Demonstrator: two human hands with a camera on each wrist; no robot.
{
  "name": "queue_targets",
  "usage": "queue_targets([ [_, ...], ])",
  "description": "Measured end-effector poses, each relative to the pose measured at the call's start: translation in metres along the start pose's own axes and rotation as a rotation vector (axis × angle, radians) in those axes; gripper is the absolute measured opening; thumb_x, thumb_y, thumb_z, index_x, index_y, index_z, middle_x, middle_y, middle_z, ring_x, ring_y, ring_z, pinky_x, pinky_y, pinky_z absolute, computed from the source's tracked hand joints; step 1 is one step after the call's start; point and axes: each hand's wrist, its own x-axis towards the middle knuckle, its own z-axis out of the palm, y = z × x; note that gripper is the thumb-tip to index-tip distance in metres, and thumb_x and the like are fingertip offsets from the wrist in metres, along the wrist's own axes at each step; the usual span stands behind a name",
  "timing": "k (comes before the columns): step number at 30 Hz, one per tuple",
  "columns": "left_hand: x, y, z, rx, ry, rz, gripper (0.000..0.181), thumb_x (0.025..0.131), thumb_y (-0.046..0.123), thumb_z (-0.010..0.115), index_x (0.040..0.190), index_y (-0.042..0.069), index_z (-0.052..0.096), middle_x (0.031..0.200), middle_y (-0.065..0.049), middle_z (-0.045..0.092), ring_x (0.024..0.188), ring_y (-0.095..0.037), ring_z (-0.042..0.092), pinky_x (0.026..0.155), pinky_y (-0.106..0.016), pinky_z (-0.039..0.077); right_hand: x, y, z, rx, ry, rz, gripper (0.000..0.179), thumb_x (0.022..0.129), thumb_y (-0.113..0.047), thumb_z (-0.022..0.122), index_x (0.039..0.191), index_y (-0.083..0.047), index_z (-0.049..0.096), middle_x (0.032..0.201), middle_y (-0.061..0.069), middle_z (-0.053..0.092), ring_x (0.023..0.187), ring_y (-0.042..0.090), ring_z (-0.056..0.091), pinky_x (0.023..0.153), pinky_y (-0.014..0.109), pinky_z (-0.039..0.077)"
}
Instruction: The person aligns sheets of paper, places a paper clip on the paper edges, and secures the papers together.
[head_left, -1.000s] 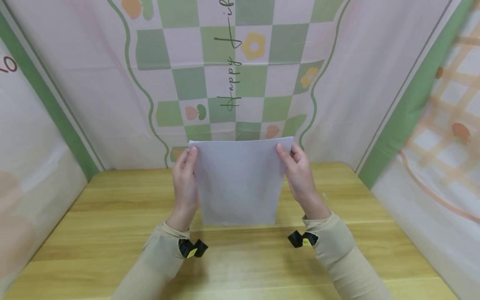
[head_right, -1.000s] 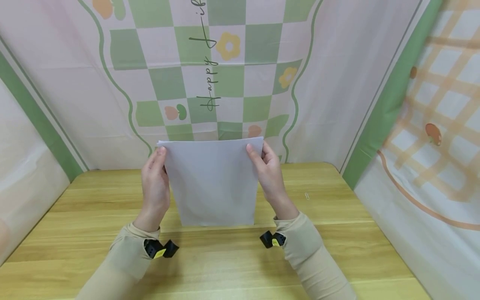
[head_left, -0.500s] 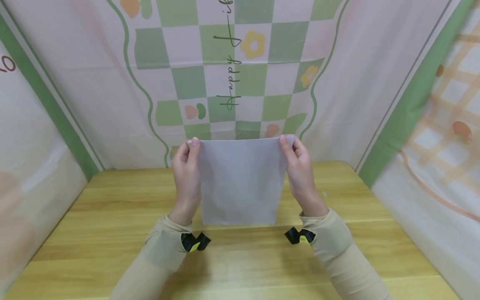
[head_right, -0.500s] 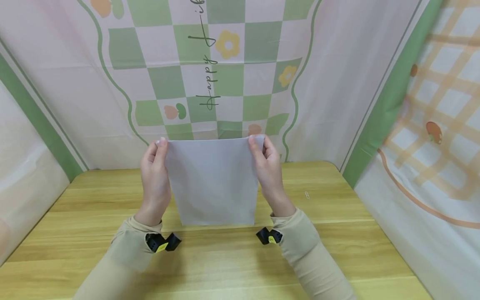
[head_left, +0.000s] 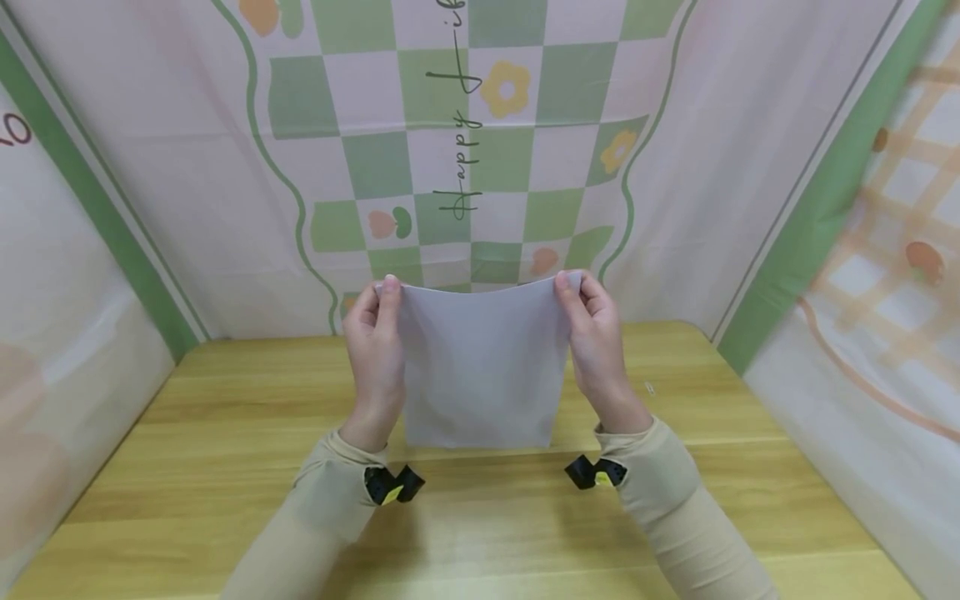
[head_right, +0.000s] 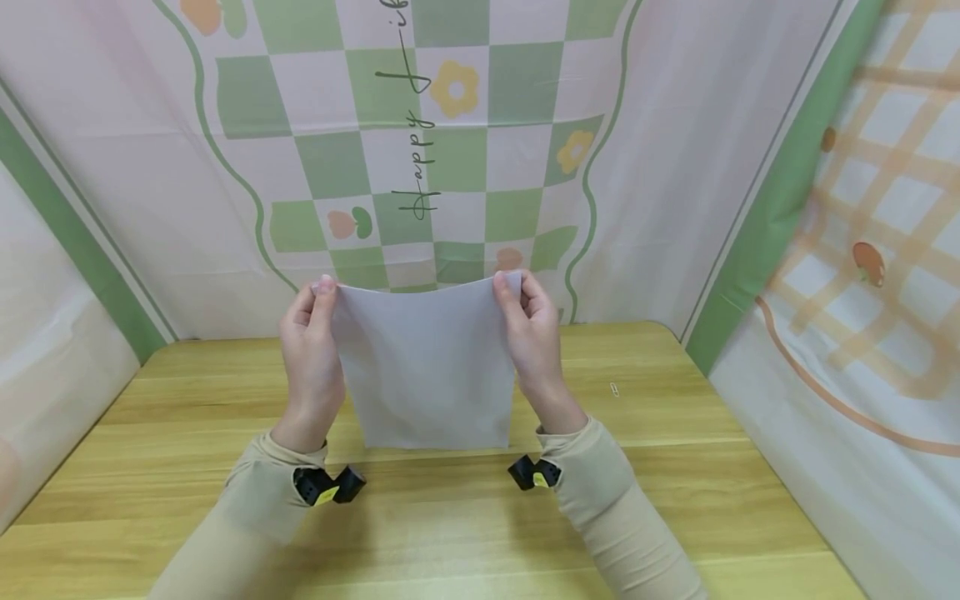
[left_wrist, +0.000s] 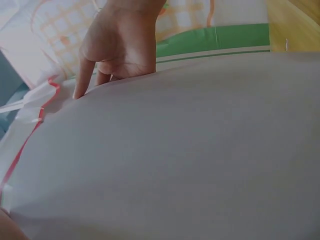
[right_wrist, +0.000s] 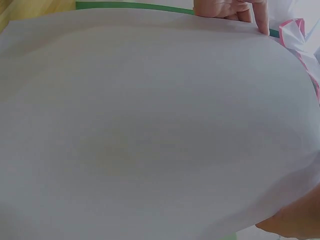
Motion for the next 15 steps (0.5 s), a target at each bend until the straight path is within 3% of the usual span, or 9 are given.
queue_targets([
  [10,-0.0008,0.0033,0.0001,0.019,0.025,0.013,0.024,0.098,0.021,0.052,0.079,0.007,0.055,0.071,0.003,0.045,0.073,-0.011,0.042,0.070,-0.022,0.035,0.0001,-0.0037,0.0003,-0.006,-0.012,-0.011,0.015,0.096,-0.025,0.055,0.089,-0.012,0.054,0.090,-0.003,0.046,0.088,0.012,0.042,0.077,0.020,0.035],
  [15,-0.0026,0.0008,-0.0015,0.039,0.025,-0.009,0.028,0.097,0.026,0.054,0.076,0.009,0.050,0.067,0.002,0.034,0.066,-0.011,0.034,0.062,-0.021,0.028,-0.0009,-0.0031,-0.0003,-0.051,-0.002,0.017,0.012,0.096,-0.026,0.055,0.096,-0.014,0.055,0.096,-0.003,0.050,0.093,0.012,0.045,0.083,0.021,0.037],
])
